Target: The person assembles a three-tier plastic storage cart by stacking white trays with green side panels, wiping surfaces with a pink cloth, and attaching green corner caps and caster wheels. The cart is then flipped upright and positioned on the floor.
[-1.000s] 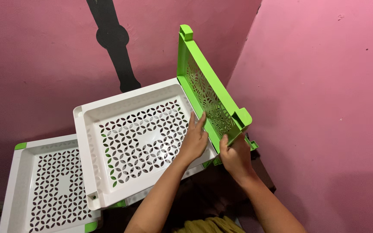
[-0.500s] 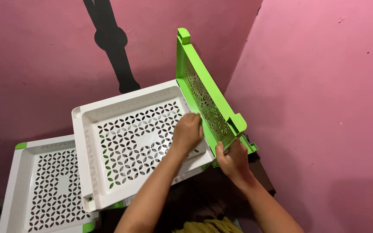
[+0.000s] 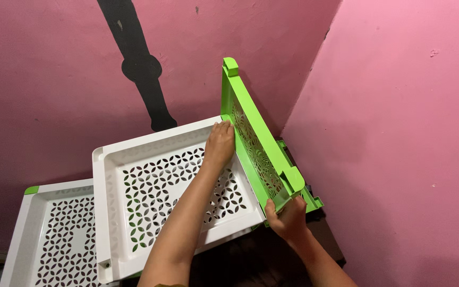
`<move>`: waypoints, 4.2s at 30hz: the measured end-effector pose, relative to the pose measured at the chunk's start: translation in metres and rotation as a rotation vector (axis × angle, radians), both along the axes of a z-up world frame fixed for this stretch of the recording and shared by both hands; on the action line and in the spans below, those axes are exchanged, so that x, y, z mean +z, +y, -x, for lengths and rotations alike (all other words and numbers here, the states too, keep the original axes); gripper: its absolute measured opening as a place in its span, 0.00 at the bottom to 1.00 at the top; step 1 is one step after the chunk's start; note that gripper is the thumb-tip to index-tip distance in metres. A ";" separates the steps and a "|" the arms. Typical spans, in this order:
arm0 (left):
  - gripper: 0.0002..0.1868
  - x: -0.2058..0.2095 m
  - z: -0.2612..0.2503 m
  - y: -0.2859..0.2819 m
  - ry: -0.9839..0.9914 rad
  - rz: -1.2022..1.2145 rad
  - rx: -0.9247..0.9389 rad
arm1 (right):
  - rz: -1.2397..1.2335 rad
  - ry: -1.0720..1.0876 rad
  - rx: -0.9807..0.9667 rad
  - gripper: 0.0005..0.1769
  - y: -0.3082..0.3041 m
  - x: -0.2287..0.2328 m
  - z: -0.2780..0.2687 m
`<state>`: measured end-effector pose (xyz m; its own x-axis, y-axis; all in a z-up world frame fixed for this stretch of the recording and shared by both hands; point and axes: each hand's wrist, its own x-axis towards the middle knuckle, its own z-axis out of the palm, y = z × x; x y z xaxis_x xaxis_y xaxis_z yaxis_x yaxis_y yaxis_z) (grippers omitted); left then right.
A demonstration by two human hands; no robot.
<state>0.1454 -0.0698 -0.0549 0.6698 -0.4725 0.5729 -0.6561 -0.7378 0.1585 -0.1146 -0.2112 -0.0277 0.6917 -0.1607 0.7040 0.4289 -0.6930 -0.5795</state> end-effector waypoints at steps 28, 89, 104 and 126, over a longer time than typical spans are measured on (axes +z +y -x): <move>0.30 0.050 0.216 0.009 0.331 0.094 -0.165 | 0.183 0.620 -0.486 0.26 -0.146 -0.142 -0.011; 0.24 0.082 0.290 0.320 0.125 1.742 -0.053 | -0.141 0.591 0.668 0.28 0.303 0.081 -0.018; 0.23 0.081 0.295 0.341 -0.056 1.342 0.134 | -0.181 0.720 0.822 0.23 0.341 0.035 -0.011; 0.24 0.036 0.309 0.346 0.360 1.123 0.105 | -0.650 1.033 0.894 0.11 0.352 0.014 -0.026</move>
<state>-0.1638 0.2757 -0.0191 0.8829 0.2426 0.4021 -0.3855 -0.1147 0.9156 -0.0889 0.1405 -0.0136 0.8592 0.4849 -0.1636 -0.2170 0.0557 -0.9746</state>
